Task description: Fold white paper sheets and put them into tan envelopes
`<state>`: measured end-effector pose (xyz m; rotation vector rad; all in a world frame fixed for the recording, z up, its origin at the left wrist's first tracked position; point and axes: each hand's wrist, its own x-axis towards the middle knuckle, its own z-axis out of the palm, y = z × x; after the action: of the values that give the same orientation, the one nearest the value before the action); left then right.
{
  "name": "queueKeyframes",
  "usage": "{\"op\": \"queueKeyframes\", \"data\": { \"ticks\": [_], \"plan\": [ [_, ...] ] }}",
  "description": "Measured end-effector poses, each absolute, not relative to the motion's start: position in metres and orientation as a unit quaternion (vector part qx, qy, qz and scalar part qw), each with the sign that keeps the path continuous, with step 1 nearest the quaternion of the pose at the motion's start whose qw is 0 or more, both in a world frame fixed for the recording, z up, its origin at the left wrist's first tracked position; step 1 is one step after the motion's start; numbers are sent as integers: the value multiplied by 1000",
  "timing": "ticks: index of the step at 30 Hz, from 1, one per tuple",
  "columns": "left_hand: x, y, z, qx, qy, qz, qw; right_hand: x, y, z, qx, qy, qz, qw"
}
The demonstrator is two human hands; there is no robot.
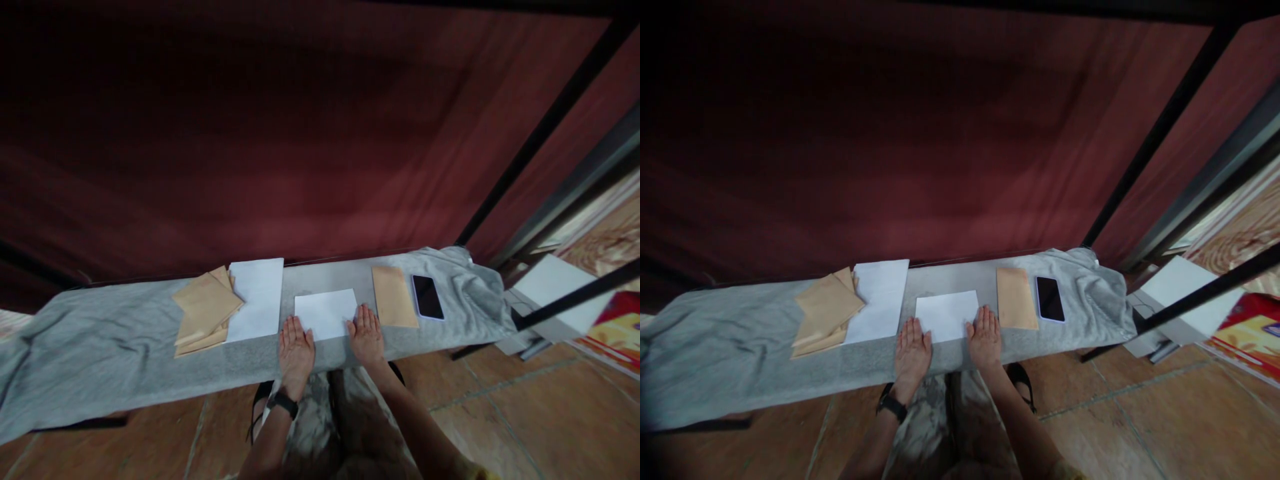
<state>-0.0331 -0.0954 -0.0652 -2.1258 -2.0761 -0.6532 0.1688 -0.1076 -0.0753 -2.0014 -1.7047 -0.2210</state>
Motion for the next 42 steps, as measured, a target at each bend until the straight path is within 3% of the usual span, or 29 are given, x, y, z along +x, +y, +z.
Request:
{"op": "queueKeyframes", "data": {
  "ticks": [4, 11, 29, 42],
  "plan": [
    [-28, -105, -61, -711, -665, -223, 53, 161, -117, -69, -727, -634, -70, 254],
    [5, -128, -69, -819, -550, -160, 30, 134, -139, -65, -588, -771, -15, 244],
    [-32, -132, -62, -735, -651, -180, 57, 172, -148, -80, -670, -707, -101, 202],
    [46, -65, -53, -824, -555, -109, -37, 169, -147, -78, -679, -702, -93, 193]
  ]
}}
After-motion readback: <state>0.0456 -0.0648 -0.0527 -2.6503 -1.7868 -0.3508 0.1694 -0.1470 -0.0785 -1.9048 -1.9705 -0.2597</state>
